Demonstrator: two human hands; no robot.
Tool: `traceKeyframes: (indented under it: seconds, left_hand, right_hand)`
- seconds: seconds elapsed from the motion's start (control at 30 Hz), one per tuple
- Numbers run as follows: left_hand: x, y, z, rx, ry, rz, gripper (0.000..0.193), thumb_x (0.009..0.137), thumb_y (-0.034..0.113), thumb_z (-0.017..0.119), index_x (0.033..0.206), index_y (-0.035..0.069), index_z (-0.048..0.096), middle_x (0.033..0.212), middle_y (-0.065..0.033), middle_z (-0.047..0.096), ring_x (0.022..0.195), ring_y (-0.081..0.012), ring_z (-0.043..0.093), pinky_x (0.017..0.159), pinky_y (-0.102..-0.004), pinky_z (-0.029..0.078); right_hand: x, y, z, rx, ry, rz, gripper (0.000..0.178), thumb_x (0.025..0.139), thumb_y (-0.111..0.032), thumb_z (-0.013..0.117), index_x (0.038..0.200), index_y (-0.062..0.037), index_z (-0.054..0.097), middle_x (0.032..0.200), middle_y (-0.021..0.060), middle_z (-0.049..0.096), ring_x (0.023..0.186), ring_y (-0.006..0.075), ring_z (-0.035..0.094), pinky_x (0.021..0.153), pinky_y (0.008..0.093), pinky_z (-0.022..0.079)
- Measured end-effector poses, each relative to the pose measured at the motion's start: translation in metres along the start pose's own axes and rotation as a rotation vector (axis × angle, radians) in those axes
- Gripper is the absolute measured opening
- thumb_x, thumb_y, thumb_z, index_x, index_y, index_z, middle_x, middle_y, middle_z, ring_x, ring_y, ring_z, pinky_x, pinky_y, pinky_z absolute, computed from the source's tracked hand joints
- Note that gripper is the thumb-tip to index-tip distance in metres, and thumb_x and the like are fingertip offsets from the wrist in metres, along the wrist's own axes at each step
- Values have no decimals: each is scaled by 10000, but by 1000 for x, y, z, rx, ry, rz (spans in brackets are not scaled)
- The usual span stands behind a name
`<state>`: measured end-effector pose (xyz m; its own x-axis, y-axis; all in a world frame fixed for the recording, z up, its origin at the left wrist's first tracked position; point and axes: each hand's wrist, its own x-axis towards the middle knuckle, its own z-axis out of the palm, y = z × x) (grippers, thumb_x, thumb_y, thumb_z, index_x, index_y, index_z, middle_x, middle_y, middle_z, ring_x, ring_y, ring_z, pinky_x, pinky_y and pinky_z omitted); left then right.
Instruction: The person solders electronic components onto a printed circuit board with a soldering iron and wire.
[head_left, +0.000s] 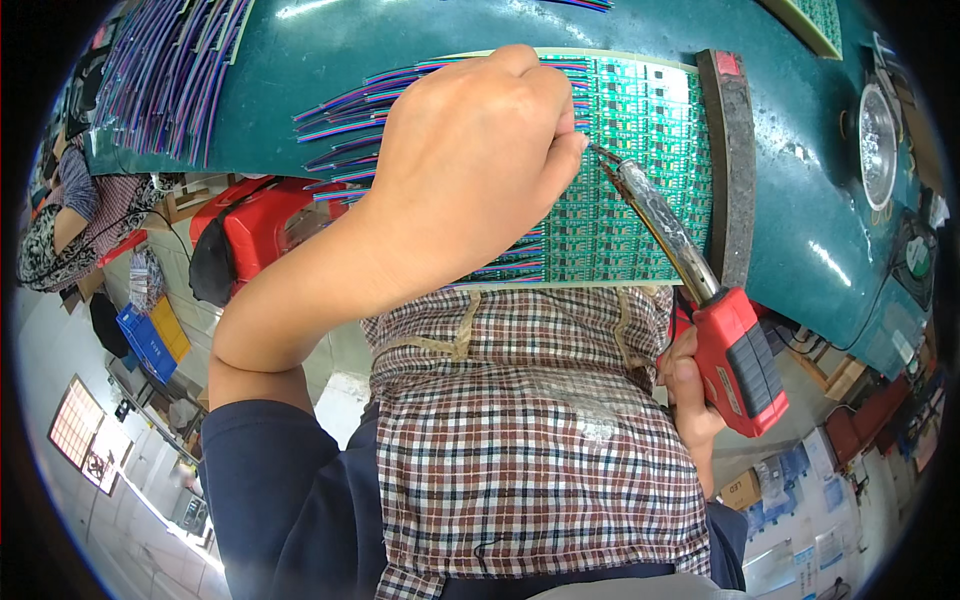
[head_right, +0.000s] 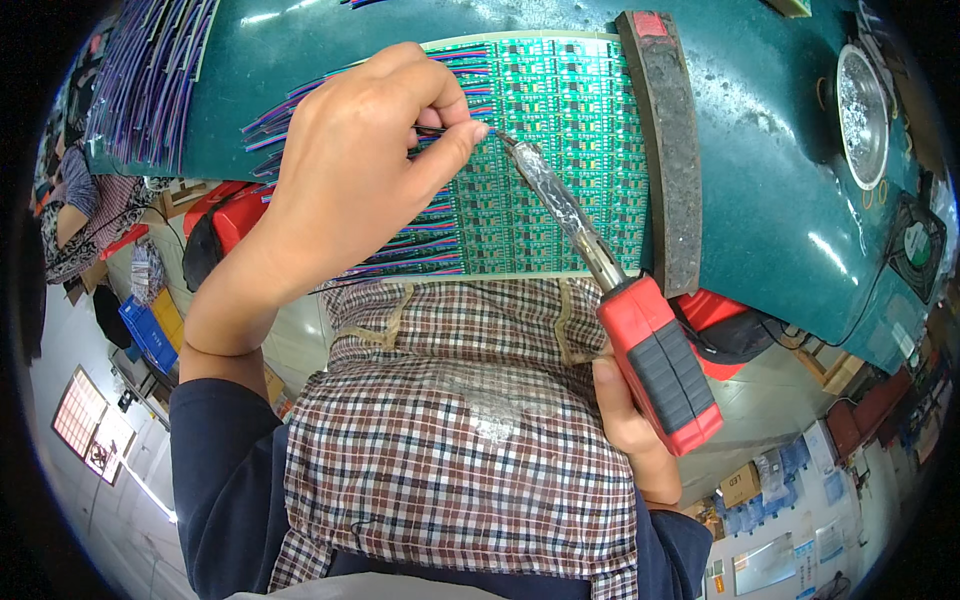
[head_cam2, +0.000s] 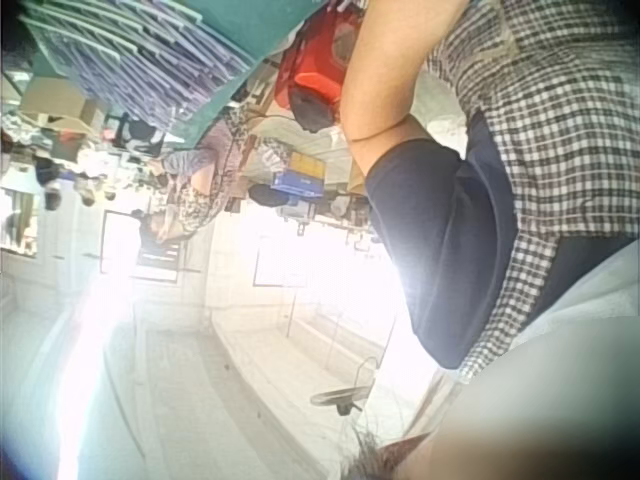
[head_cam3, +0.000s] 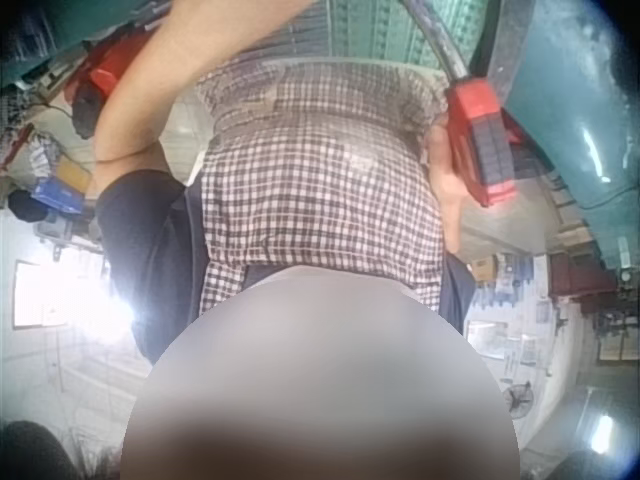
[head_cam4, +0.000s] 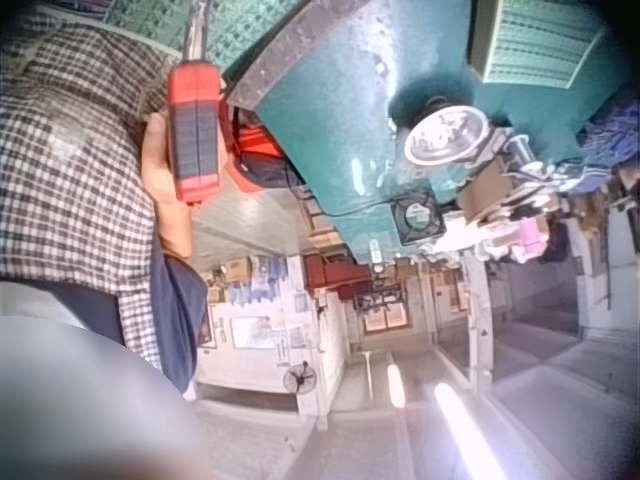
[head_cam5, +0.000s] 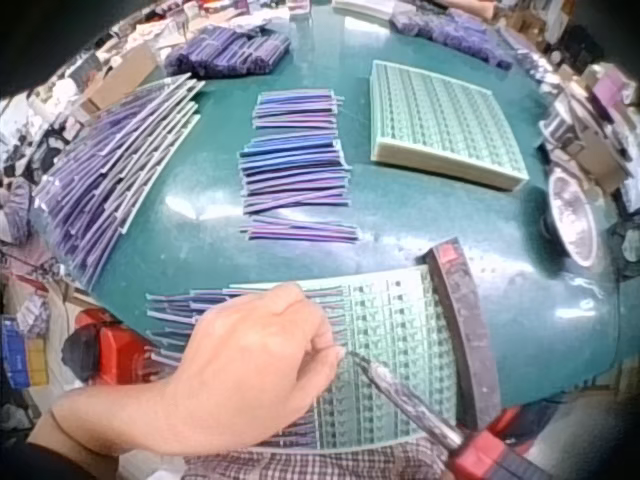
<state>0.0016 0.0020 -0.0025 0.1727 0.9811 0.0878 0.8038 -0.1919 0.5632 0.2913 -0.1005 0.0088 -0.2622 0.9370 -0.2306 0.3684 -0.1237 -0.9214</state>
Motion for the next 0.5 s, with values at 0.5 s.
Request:
traceKeyframes:
  seconds: [0.5]
  left_hand:
    - [-1,0,3,38,24,21,177,815,117,777,800,31,624,789,-82,623,696,-237,664,608,-350,533]
  right_hand:
    - [-5,1,0,68,30,46,146,954,-110,607,993,0,519,738,52,481,570,121,426,559,289,403]
